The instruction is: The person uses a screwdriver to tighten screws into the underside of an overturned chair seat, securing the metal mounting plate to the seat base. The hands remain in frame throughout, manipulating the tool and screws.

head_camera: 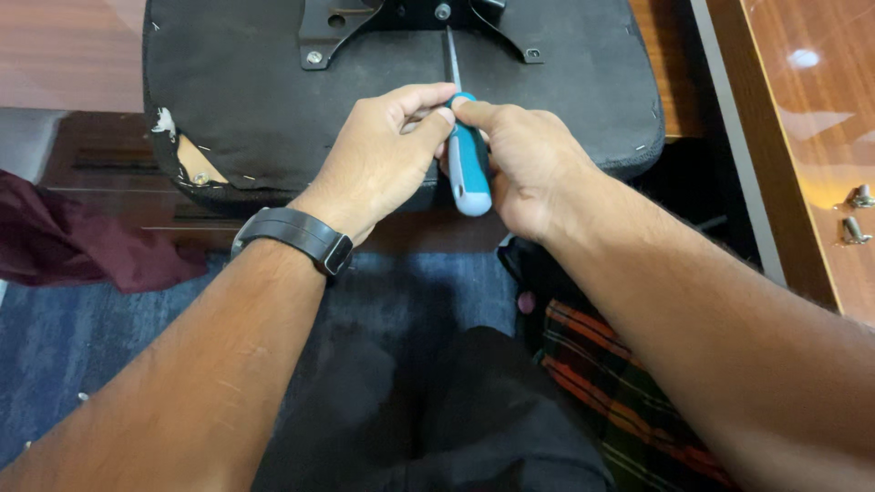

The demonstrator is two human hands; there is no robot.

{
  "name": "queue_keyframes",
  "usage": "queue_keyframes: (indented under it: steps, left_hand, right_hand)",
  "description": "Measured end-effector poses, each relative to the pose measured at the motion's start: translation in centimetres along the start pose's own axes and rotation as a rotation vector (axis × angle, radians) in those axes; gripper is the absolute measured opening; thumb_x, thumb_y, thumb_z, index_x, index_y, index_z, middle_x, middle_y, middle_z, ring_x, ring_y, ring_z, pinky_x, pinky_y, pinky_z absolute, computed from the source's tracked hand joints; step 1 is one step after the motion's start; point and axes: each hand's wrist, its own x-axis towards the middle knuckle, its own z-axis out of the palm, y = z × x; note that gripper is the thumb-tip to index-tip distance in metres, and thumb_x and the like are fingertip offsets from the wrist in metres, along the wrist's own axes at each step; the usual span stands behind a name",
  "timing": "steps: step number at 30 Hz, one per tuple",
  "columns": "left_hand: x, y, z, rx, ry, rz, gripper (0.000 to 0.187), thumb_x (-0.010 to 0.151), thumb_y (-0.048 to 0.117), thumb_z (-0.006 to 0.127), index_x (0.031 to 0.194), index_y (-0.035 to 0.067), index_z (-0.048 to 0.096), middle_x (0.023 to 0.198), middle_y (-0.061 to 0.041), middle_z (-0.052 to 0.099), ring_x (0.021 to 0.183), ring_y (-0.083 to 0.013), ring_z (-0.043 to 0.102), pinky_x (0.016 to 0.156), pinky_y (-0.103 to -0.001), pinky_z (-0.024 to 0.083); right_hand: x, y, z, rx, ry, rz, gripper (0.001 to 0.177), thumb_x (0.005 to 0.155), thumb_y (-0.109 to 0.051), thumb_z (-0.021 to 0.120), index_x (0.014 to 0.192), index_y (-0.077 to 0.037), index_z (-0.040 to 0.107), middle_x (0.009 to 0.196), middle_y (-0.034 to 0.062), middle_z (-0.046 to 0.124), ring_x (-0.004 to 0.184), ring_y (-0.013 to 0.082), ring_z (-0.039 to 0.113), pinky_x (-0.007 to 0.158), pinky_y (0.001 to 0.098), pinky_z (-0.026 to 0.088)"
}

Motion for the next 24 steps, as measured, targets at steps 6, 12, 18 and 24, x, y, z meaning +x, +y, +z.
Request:
queue_keyframes:
  steps: [6,12,18,24]
  left_hand:
    - [-0.4,0.4,0.0,-0.094,0.007,-0.113,0.040,0.096,0.017,0.062,0.134,0.004,0.062,0.103,-0.004,0.075,0.080,-0.0112,0.064,0.074,-0.027,0.057]
    - [-0.3,0.8,-0.3,-0.088,-0.008,-0.059,0.041,0.099,0.021,0.062,0.133,0.000,0.068,0.105,-0.008,0.074,0.086,-0.0075,0.067,0.079,-0.023,0.056]
    - [0.0,0.8,-0.7,-0.080,-0.024,-0.106,0.036,0.094,0.012,0.064,0.127,-0.002,0.066,0.096,-0.004,0.077,0.075,-0.0089,0.069,0.070,-0.024,0.056]
    - [-0.4,-1.4,-0.7,-0.005,-0.063,0.135,0.029,0.100,0.013,0.059,0.122,-0.003,0.069,0.082,-0.004,0.072,0.067,-0.0081,0.066,0.062,-0.023,0.052]
  right_hand:
    - [-0.8,-0.1,0.8,0.029,0.013,0.007,0.029,0.098,-0.020,0.056,0.100,0.007,0.066,0.079,0.0144,0.068,0.061,0.0211,0.065,0.054,0.0342,0.057]
    - [-1.2,0.1,1.2,-0.064,-0.015,-0.043,0.028,0.098,-0.021,0.063,0.089,0.005,0.068,0.071,0.0100,0.066,0.055,0.0181,0.060,0.046,0.0309,0.048]
    - [-1.0,0.2,1.0,-0.109,-0.034,-0.057,0.031,0.097,-0.023,0.062,0.084,0.004,0.067,0.072,0.0116,0.068,0.057,0.0177,0.066,0.050,0.0286,0.053]
    - [-0.1,2.1,0.8,-0.203,-0.001,-0.229,0.030,0.095,-0.021,0.062,0.084,0.005,0.070,0.071,0.0109,0.070,0.057,0.0170,0.067,0.051,0.0285,0.054]
